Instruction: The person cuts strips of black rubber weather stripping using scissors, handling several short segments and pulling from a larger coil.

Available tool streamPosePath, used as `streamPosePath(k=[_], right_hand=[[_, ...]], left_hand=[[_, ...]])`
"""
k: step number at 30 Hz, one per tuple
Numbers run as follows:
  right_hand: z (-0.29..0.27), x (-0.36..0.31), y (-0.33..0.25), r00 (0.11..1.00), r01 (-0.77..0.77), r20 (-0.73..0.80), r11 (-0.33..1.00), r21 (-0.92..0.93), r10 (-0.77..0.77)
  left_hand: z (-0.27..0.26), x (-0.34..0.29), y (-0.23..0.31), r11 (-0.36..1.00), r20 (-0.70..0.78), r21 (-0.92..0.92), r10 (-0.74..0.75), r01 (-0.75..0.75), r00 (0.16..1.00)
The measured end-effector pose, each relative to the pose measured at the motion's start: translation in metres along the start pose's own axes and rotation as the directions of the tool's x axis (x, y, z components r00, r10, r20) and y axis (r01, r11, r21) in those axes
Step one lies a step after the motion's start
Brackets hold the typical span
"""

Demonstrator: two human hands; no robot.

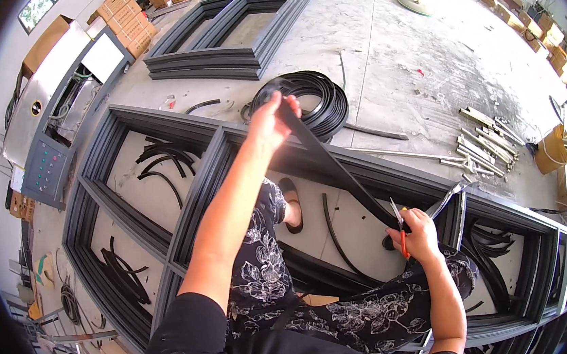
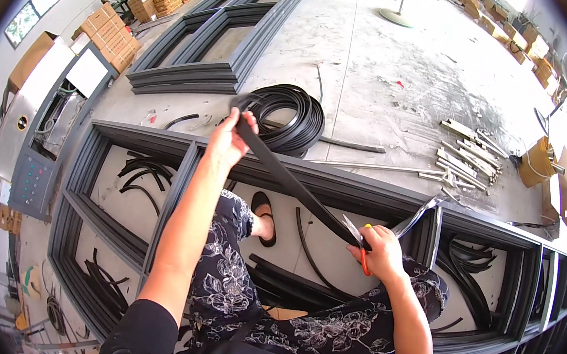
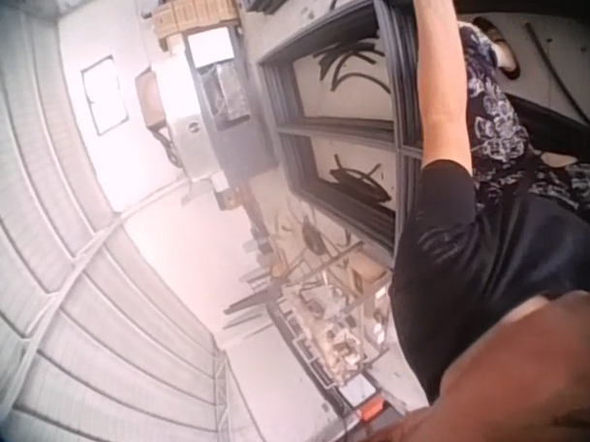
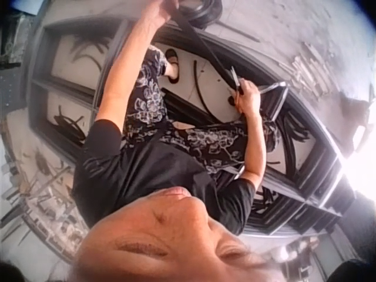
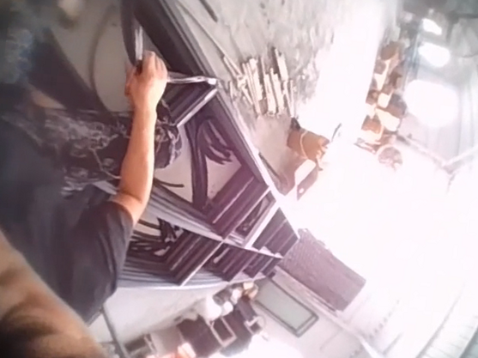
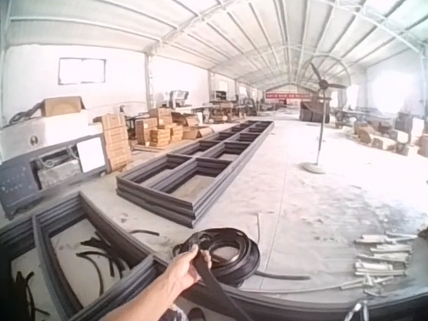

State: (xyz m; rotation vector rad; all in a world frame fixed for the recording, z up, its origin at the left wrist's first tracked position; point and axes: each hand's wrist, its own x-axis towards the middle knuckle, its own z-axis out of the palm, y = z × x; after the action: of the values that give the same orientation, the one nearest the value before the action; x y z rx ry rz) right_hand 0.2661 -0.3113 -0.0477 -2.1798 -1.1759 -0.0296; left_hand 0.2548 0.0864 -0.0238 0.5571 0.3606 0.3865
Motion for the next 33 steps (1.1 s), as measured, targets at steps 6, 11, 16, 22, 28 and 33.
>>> streamPosePath(k=[6, 11, 16, 22, 28, 33], right_hand=[[0.009, 0.013, 0.001, 0.999, -0.003, 0.045, 0.998, -0.066, 0.006], [0.019, 0.019, 0.021, 0.99, -0.027, 0.129, 0.981, -0.19, 0.052], [0.0, 0.025, 0.059, 0.982, -0.052, 0.156, 0.942, -0.332, 0.109], [-0.067, 0.022, 0.129, 0.948, -0.183, 0.091, 0.758, -0.626, 0.304], [-0.124, -0.032, 0.175, 0.823, -0.466, -0.072, 0.597, -0.653, 0.564], [-0.115, -0.065, 0.194, 0.698, -0.596, -0.012, 0.571, -0.564, 0.716]], left_hand=[[-0.082, 0.005, 0.055, 0.952, -0.113, 0.135, 0.292, -0.277, 0.95], [-0.13, 0.002, 0.058, 0.986, -0.391, 0.0, 0.155, -0.169, 0.907], [-0.138, 0.006, 0.063, 0.996, -0.557, -0.086, -0.06, 0.015, 0.828], [-0.157, 0.013, 0.077, 0.973, -0.765, -0.074, -0.197, 0.22, 0.614], [-0.163, 0.03, 0.067, 0.904, -0.712, -0.051, -0.33, 0.424, 0.619], [-0.162, 0.046, 0.056, 0.847, -0.636, 0.048, -0.383, 0.53, 0.67]])
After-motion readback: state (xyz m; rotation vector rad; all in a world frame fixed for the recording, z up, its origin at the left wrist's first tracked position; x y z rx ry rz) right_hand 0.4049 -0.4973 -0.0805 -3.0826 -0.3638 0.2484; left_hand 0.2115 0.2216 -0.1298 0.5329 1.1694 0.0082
